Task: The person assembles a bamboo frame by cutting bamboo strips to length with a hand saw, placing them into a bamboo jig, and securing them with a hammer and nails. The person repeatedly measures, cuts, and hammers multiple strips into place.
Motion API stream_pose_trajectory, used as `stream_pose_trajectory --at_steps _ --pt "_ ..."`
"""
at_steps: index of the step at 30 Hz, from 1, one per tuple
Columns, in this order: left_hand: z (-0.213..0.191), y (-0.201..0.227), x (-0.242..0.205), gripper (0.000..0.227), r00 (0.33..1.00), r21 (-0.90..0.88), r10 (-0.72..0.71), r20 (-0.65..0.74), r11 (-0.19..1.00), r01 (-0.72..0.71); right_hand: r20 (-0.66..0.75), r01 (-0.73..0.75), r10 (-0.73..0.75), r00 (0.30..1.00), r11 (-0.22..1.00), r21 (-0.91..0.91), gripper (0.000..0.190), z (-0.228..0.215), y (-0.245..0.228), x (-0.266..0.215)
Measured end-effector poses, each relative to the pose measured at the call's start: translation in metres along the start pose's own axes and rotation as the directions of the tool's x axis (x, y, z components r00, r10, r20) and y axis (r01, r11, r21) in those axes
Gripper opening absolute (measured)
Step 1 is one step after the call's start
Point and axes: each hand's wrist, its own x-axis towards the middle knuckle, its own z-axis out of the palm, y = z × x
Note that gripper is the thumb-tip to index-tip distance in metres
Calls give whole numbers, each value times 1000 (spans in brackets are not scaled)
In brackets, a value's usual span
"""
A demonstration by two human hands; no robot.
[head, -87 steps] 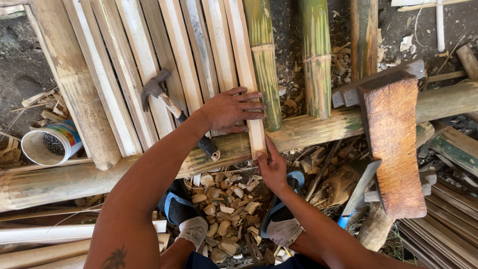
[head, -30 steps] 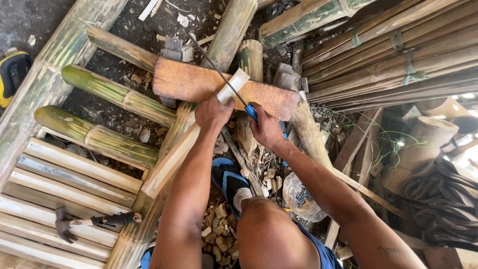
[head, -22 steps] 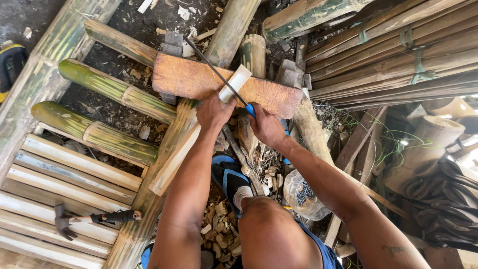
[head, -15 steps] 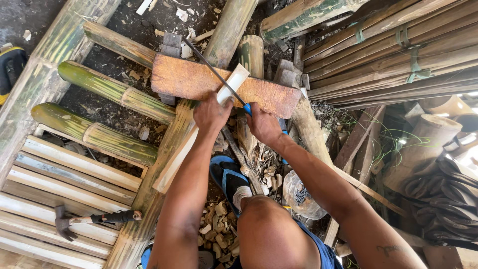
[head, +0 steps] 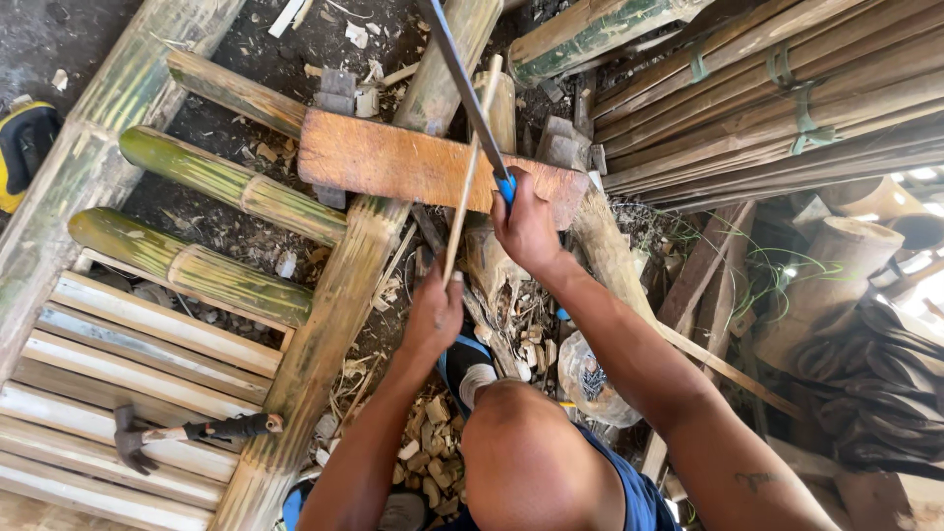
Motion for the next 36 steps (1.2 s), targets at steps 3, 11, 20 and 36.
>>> stream_pose_trajectory --at_steps 3,11,20,36 --pt "5 16 5 46 999 -5 37 -16 999 -37 188 -66 120 975 961 -270 31 -3 -10 19" --pt "26 -10 21 34 962 -110 219 -164 965 -239 66 5 3 998 993 -119 34 -9 15 23" --pt "17 3 11 39 933 -146 262 -248 942 -303 28 46 -41 999 973 -227 36 -39 -13 40" --pt "-2 -10 42 38 983 -98 155 -96 982 -164 -119 20 -33 992 994 -107 36 -15 14 14"
